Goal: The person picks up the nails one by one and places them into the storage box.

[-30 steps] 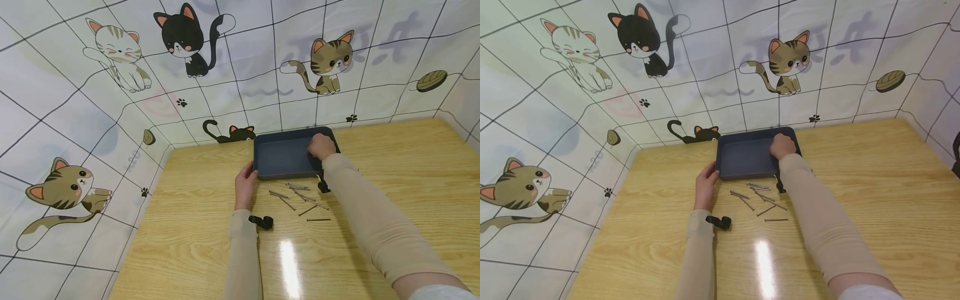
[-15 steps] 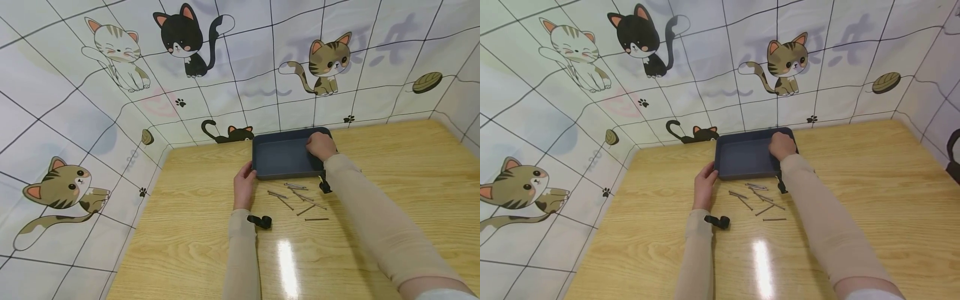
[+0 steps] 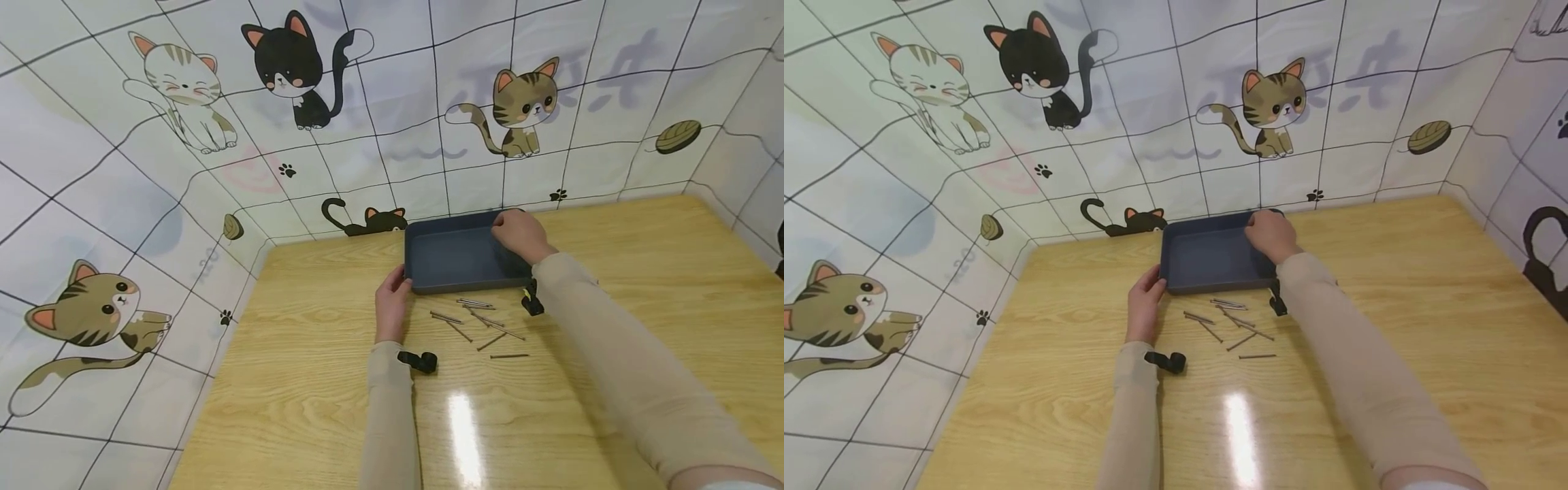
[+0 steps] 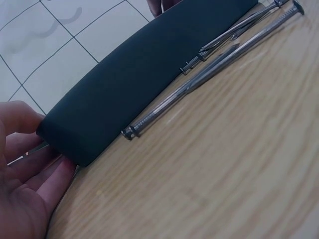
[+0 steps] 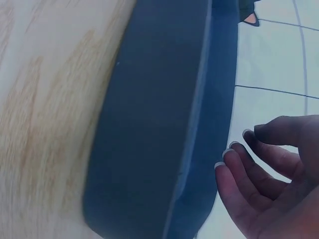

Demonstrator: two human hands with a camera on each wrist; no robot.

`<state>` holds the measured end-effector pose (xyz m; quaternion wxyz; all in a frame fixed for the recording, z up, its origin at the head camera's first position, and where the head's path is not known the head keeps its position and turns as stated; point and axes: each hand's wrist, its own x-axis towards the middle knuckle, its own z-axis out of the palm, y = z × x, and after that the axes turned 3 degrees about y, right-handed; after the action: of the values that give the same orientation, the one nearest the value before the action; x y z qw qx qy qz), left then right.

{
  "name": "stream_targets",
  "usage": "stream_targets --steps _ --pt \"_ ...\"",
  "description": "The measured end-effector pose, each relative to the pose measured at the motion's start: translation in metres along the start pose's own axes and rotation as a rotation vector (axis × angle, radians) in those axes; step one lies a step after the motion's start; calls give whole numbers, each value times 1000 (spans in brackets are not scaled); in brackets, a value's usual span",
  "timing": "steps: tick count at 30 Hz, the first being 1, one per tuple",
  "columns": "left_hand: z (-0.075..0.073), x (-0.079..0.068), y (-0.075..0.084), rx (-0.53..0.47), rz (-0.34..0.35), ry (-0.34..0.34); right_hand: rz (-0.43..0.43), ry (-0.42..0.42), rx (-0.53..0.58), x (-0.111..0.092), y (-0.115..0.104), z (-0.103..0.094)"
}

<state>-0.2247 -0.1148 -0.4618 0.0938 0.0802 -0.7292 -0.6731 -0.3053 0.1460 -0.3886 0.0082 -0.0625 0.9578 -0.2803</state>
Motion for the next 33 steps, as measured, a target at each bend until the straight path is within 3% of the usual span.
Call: stream_targets --steps 6,16,25,33 --pt "0 4 -8 11 43 29 -49 46 33 -7 -7 -7" --pt "-3 6 -7 20 40 36 -105 115 134 -35 -17 -22" --pt "-2 7 -6 26 29 19 -129 142 162 -59 -12 -36" --pt "1 2 -7 28 25 12 -92 79 270 -86 -4 -36"
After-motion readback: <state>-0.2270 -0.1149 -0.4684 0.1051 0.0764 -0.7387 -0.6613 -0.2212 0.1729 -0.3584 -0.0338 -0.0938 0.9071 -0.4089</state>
